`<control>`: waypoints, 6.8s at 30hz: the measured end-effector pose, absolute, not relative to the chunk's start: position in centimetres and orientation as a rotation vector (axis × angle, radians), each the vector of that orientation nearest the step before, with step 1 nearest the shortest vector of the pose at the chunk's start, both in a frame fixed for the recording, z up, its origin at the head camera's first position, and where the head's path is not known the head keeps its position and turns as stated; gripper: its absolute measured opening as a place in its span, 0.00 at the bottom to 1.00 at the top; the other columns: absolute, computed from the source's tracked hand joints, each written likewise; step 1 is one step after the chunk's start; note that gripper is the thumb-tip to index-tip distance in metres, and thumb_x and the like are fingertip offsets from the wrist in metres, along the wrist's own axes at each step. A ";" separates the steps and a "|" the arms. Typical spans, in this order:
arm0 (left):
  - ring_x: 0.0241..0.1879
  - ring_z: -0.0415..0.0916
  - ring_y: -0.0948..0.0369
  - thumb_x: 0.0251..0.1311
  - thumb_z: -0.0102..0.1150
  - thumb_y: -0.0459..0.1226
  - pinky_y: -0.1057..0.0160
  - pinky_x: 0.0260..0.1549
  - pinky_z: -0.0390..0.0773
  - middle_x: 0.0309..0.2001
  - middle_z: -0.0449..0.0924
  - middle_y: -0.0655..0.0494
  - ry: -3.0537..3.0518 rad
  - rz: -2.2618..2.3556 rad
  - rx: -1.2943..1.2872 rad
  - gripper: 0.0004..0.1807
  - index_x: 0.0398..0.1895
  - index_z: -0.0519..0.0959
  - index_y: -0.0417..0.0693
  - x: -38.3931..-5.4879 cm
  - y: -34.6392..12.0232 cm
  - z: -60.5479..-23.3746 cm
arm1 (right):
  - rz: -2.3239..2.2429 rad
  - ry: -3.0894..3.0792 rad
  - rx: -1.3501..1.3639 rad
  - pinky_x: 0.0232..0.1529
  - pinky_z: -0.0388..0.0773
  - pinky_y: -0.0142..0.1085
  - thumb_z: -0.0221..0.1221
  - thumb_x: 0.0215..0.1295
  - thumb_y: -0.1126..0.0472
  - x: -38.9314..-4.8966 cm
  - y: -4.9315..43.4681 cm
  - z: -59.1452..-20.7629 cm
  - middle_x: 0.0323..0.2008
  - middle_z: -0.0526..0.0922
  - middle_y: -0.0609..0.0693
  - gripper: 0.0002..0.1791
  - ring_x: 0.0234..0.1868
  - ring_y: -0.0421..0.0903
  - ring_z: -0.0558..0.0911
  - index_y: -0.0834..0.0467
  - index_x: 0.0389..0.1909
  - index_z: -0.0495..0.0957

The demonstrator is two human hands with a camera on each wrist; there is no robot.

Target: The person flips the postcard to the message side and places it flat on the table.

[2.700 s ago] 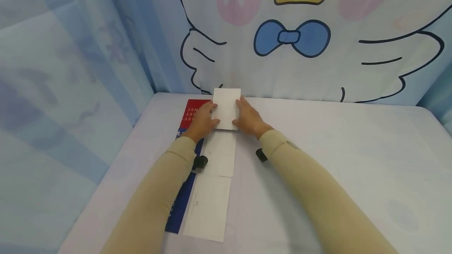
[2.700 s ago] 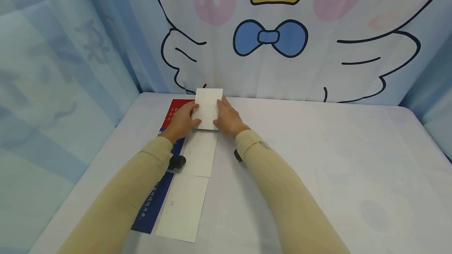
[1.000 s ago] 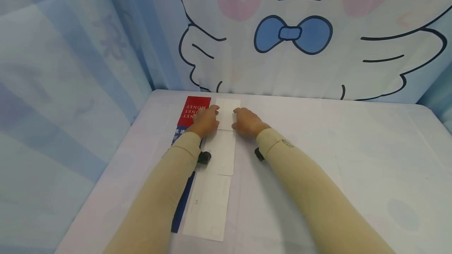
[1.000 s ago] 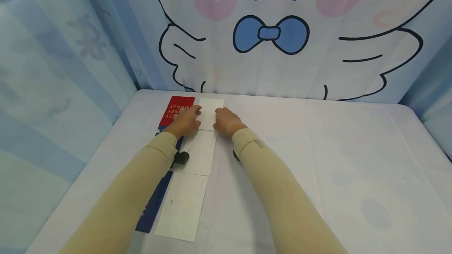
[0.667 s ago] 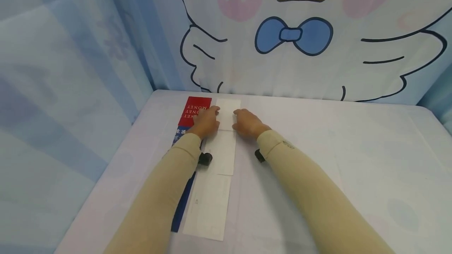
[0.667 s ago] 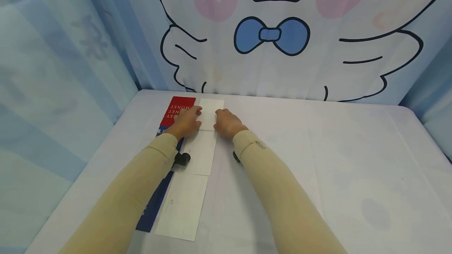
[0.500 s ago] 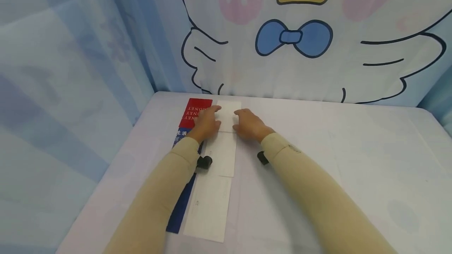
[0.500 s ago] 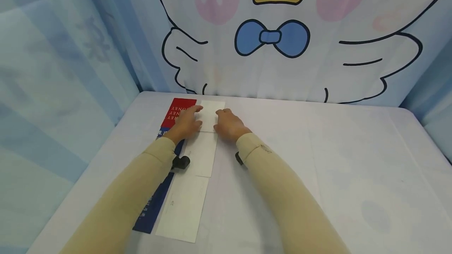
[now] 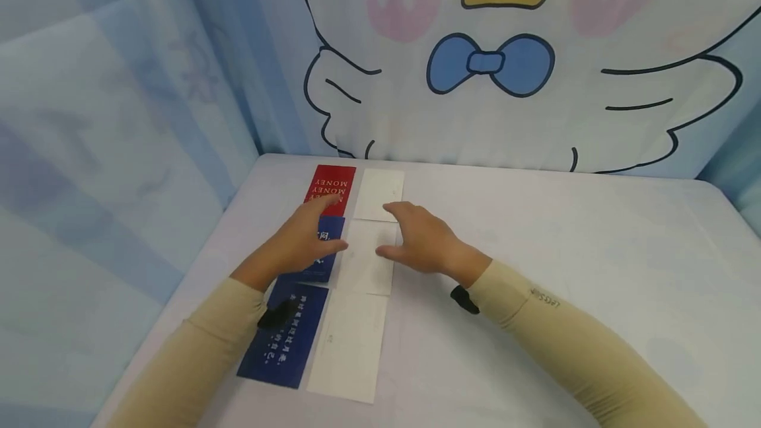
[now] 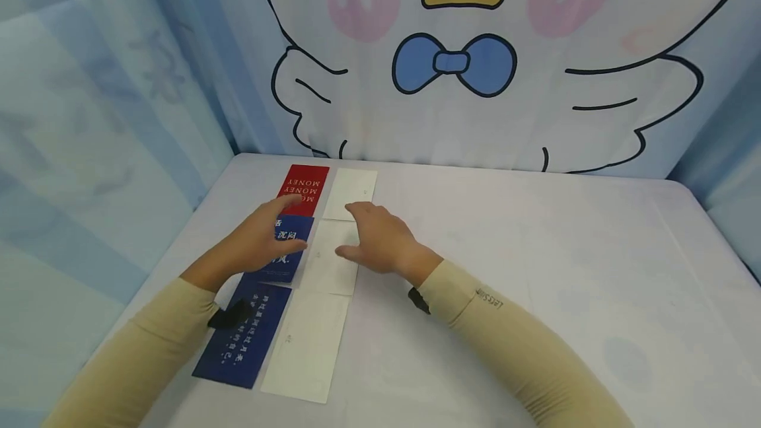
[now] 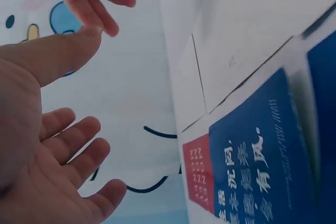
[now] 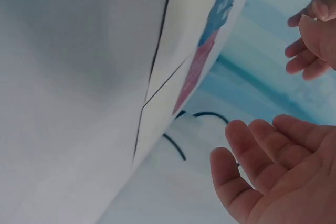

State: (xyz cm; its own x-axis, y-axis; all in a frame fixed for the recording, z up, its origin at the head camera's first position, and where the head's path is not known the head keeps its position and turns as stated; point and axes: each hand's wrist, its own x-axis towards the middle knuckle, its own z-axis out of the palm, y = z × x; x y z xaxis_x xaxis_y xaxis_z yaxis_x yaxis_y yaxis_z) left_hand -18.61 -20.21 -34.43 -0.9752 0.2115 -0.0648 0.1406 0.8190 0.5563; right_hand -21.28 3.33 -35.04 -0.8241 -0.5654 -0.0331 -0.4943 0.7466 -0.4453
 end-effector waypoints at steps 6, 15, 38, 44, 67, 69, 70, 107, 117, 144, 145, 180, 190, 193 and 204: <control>0.72 0.55 0.39 0.54 0.76 0.42 0.33 0.61 0.64 0.73 0.59 0.38 2.891 0.800 0.315 0.51 0.77 0.56 0.45 -13.5 -22.3 -33.4 | -0.598 2.730 -1.034 0.68 0.65 0.51 0.68 0.59 0.41 -17.4 1.2 -34.5 0.71 0.68 0.54 0.47 0.70 0.54 0.67 0.59 0.74 0.62; 0.70 0.58 0.36 0.51 0.78 0.42 0.33 0.60 0.65 0.72 0.61 0.37 2.819 0.803 0.256 0.50 0.75 0.60 0.45 -8.1 -25.5 -34.5 | -0.388 2.635 -1.202 0.64 0.69 0.48 0.67 0.55 0.33 -12.4 -3.2 -35.4 0.71 0.69 0.49 0.51 0.69 0.49 0.69 0.54 0.74 0.62; 0.64 0.65 0.36 0.41 0.82 0.42 0.34 0.61 0.65 0.65 0.69 0.35 2.747 0.662 0.083 0.46 0.66 0.71 0.41 -3.2 -27.7 -38.8 | -0.009 2.581 -1.155 0.53 0.71 0.43 0.67 0.47 0.25 -8.8 -7.2 -36.8 0.54 0.82 0.47 0.49 0.54 0.46 0.76 0.56 0.60 0.75; 0.64 0.66 0.36 0.45 0.79 0.44 0.35 0.61 0.65 0.64 0.71 0.37 2.731 0.725 0.142 0.42 0.65 0.72 0.41 -3.2 -28.3 -38.8 | 0.039 2.608 -1.169 0.54 0.70 0.44 0.65 0.52 0.28 -8.8 -7.6 -37.2 0.53 0.83 0.46 0.43 0.54 0.45 0.76 0.56 0.58 0.76; 0.68 0.60 0.34 0.54 0.73 0.44 0.33 0.61 0.64 0.70 0.65 0.36 2.570 1.042 0.103 0.40 0.70 0.68 0.45 -3.4 -30.5 -38.8 | 0.003 2.622 -1.201 0.57 0.68 0.48 0.52 0.70 0.43 -9.2 -8.2 -37.7 0.43 0.84 0.49 0.22 0.49 0.47 0.79 0.58 0.48 0.79; 0.67 0.61 0.34 0.56 0.70 0.38 0.33 0.60 0.64 0.69 0.66 0.35 2.606 1.053 0.105 0.37 0.69 0.69 0.45 -3.6 -30.7 -39.1 | 0.013 2.625 -1.212 0.58 0.68 0.49 0.52 0.71 0.45 -9.3 -8.2 -37.7 0.43 0.84 0.49 0.21 0.48 0.47 0.79 0.58 0.48 0.79; 0.67 0.62 0.34 0.57 0.69 0.35 0.33 0.60 0.65 0.69 0.66 0.35 2.632 1.045 0.099 0.35 0.69 0.69 0.44 -3.8 -30.7 -39.3 | 0.027 2.628 -1.223 0.58 0.68 0.49 0.52 0.72 0.46 -9.3 -8.1 -37.7 0.43 0.85 0.49 0.20 0.48 0.47 0.79 0.58 0.48 0.79; 0.31 0.71 0.61 0.64 0.62 0.27 0.68 0.23 0.73 0.39 0.74 0.48 3.081 1.202 0.088 0.19 0.57 0.72 0.39 -4.5 -30.1 -37.7 | -1.196 2.571 -1.051 0.32 0.74 0.23 0.60 0.68 0.66 -10.6 -7.2 -37.4 0.41 0.74 0.49 0.33 0.34 0.35 0.76 0.61 0.72 0.63; 0.36 0.69 0.57 0.60 0.69 0.33 0.51 0.41 0.76 0.35 0.73 0.56 2.990 0.942 0.110 0.19 0.53 0.75 0.40 -5.5 -30.5 -38.0 | -0.919 2.602 -0.970 0.27 0.72 0.28 0.65 0.67 0.55 -10.9 -7.6 -37.9 0.34 0.79 0.43 0.30 0.30 0.37 0.75 0.57 0.66 0.69; 0.42 0.71 0.54 0.55 0.71 0.31 0.54 0.42 0.77 0.47 0.74 0.47 2.814 0.750 0.031 0.22 0.53 0.78 0.37 -6.7 -28.9 -39.0 | -0.490 2.576 -0.896 0.41 0.79 0.36 0.67 0.65 0.55 -11.1 -8.5 -38.6 0.44 0.84 0.51 0.29 0.36 0.43 0.79 0.57 0.64 0.70; 0.42 0.71 0.54 0.55 0.71 0.31 0.54 0.42 0.77 0.47 0.74 0.47 2.810 0.750 0.028 0.22 0.53 0.78 0.37 -6.7 -28.9 -39.0 | -0.490 2.575 -0.897 0.42 0.79 0.36 0.66 0.65 0.55 -11.2 -8.5 -38.6 0.44 0.84 0.51 0.29 0.37 0.43 0.79 0.57 0.63 0.70; 0.58 0.68 0.38 0.53 0.73 0.32 0.37 0.57 0.68 0.58 0.74 0.37 2.831 0.611 0.084 0.26 0.55 0.78 0.36 -6.4 -28.6 -38.6 | -0.308 2.630 -1.044 0.45 0.78 0.37 0.67 0.64 0.49 -11.2 -8.6 -38.8 0.49 0.82 0.47 0.25 0.45 0.46 0.77 0.53 0.59 0.77; 0.58 0.68 0.40 0.55 0.72 0.34 0.39 0.58 0.70 0.59 0.72 0.37 2.815 0.600 0.067 0.26 0.58 0.77 0.38 -6.8 -28.6 -38.1 | -0.319 2.612 -1.067 0.48 0.78 0.38 0.65 0.65 0.47 -11.5 -8.4 -38.2 0.52 0.80 0.48 0.26 0.49 0.47 0.77 0.54 0.61 0.76; 0.61 0.66 0.39 0.58 0.71 0.38 0.38 0.60 0.69 0.63 0.69 0.35 2.831 0.656 0.081 0.30 0.62 0.74 0.38 -7.3 -28.7 -37.5 | -0.364 2.626 -1.037 0.55 0.77 0.41 0.63 0.67 0.46 -12.4 -7.6 -37.6 0.58 0.78 0.51 0.29 0.56 0.49 0.76 0.54 0.65 0.74; 0.74 0.49 0.39 0.59 0.71 0.42 0.38 0.68 0.54 0.76 0.54 0.37 2.783 0.761 0.166 0.48 0.77 0.56 0.39 -14.6 -28.9 -37.8 | -0.341 2.766 -0.863 0.68 0.64 0.52 0.65 0.62 0.40 -18.7 -5.0 -37.4 0.72 0.66 0.51 0.42 0.71 0.55 0.65 0.54 0.73 0.65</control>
